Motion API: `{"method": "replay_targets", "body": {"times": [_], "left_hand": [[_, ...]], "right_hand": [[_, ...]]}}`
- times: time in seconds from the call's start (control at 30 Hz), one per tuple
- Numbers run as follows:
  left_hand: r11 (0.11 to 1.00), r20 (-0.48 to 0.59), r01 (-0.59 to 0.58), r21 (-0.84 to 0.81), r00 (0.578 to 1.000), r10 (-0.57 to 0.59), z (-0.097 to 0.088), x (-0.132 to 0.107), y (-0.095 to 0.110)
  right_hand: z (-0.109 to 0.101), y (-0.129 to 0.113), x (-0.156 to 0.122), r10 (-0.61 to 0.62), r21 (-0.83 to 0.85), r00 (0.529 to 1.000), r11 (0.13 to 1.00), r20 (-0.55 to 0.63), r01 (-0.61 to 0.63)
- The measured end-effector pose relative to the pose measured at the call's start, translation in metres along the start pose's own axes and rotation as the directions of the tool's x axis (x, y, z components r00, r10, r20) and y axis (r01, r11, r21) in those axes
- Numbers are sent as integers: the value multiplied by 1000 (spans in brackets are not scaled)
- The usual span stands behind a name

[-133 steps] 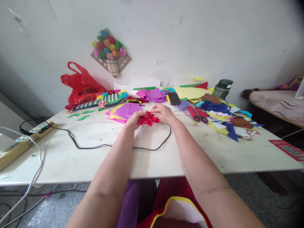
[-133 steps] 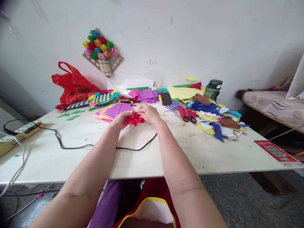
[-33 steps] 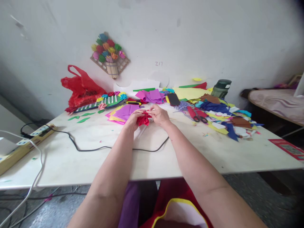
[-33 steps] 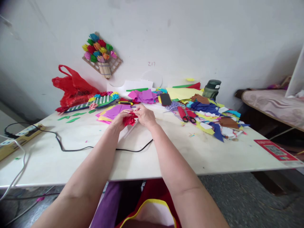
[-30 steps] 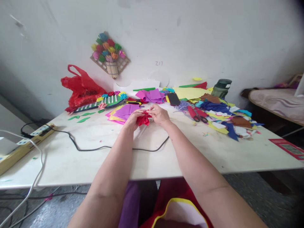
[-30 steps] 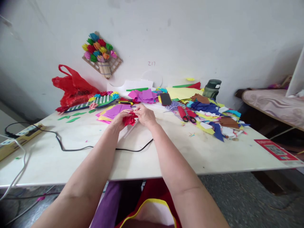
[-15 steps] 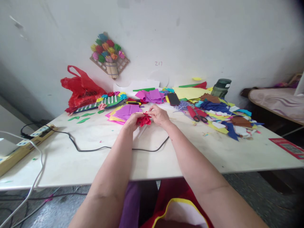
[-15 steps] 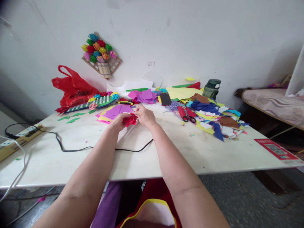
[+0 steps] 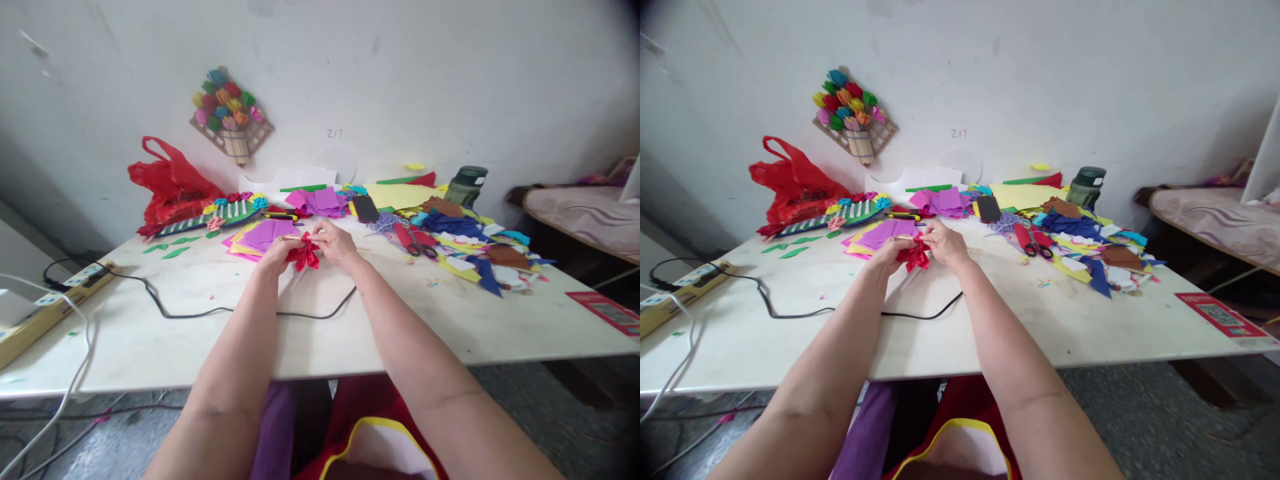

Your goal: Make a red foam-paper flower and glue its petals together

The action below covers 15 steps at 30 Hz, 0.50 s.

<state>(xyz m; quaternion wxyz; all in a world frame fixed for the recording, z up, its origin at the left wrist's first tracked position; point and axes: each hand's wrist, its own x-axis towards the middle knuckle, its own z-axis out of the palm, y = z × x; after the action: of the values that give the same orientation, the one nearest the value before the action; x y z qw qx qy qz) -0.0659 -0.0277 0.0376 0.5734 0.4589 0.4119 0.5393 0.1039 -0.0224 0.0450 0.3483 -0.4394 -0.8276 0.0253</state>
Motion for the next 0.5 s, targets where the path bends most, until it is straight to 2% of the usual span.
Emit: {"method": "replay_targets", "body": {"times": [0.5], "left_hand": [[999,69,-23,-25,997,25,-6,2,-3]], "right_hand": [[5,7,3,-50,73,999,996,11,49]]}}
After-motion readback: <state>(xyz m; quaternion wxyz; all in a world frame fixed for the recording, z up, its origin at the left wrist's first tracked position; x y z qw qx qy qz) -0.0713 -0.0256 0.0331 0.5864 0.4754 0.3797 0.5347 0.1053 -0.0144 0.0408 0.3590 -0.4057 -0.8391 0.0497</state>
